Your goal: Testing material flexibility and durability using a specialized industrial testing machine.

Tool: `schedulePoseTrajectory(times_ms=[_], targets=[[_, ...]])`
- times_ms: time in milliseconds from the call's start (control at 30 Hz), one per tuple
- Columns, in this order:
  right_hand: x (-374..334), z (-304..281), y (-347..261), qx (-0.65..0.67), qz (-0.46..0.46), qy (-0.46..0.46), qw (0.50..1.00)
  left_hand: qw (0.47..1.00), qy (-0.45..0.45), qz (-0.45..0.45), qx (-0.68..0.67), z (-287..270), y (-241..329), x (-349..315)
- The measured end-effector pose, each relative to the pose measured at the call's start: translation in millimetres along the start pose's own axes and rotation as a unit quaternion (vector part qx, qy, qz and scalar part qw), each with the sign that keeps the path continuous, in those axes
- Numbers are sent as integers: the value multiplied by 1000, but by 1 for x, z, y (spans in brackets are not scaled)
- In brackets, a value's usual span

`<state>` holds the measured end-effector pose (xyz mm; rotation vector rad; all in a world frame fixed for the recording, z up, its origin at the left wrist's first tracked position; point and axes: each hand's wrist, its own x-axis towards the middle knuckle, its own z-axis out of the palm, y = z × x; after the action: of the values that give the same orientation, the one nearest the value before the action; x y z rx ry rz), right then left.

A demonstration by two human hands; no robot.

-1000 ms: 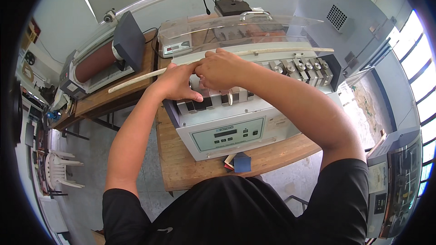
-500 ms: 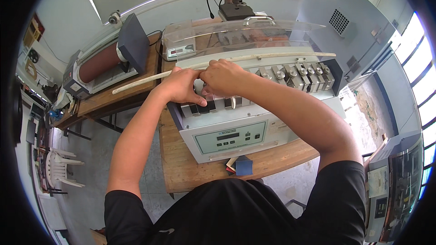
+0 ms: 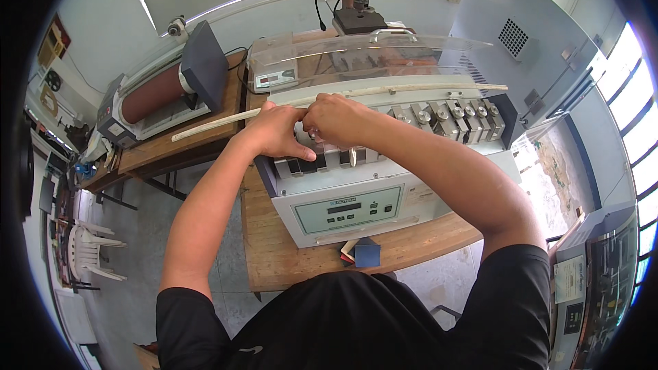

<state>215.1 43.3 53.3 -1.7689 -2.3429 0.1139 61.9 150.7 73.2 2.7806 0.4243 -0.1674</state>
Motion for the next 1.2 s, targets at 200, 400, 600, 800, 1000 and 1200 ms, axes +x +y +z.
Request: schedulePoseTrajectory(times_ms=[200, 400, 600, 800, 1000, 1200], targets=[[1, -9, -5, -26, 20, -37, 999, 1000, -21, -5, 10, 0, 0, 2], [3, -8, -12, -177, -17, -44, 983, 999, -19, -11, 29, -1, 5, 1], [8, -11, -16, -231, -36, -71, 970, 998, -23, -26, 55, -3, 5, -1], [15, -15, -28, -231, 73, -183, 953, 1000, -10, -24, 3, -2, 5, -2], [18, -26, -48, -333, 70, -231, 911, 999, 18, -40, 10, -1, 8, -5], [0, -13, -9, -65, 14, -54, 996, 998, 43, 10, 37, 6, 1, -2]])
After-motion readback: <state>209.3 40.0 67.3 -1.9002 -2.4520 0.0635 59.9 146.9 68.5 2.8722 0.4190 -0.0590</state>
